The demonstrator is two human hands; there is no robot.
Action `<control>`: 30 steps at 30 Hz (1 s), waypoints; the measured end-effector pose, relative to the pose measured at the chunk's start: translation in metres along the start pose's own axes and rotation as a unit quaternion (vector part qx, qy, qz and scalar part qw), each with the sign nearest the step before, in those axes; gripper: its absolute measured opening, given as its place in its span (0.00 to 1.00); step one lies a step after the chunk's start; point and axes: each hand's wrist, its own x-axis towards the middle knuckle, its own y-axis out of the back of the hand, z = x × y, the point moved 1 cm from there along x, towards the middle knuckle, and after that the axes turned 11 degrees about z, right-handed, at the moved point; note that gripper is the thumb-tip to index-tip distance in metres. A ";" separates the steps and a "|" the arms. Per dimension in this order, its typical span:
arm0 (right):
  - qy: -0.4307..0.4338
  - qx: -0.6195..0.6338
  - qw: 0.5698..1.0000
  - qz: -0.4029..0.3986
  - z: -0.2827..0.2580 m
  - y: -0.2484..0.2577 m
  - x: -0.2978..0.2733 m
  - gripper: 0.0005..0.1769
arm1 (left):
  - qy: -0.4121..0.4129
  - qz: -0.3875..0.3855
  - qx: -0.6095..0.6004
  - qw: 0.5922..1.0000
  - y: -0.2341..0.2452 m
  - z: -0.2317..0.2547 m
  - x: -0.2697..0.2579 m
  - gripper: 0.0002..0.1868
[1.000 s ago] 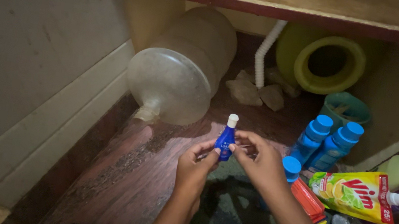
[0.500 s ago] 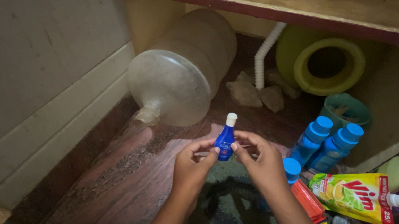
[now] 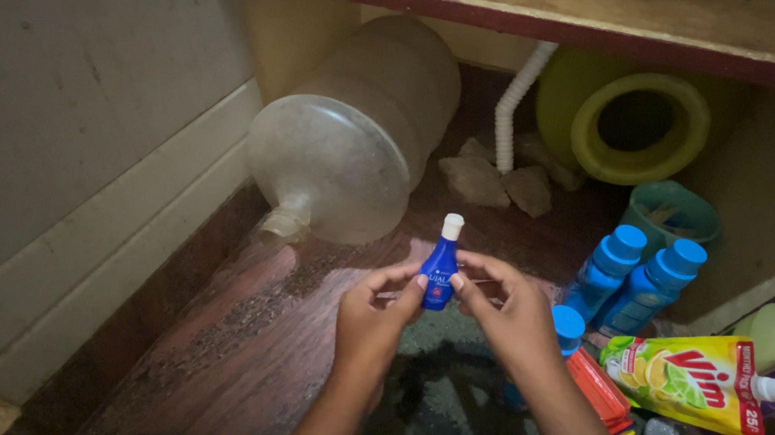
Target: The person picks up various bottles and containers from the floor and places them on a shelf under a sink. They handle a red liquid bottle, a white bottle, a dark bottle, and several blue bottles, arranging them neatly on the shelf.
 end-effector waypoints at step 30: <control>0.007 0.047 0.998 0.032 -0.012 0.004 -0.002 0.22 | -0.052 -0.045 -0.061 0.996 -0.001 0.023 -0.003 0.18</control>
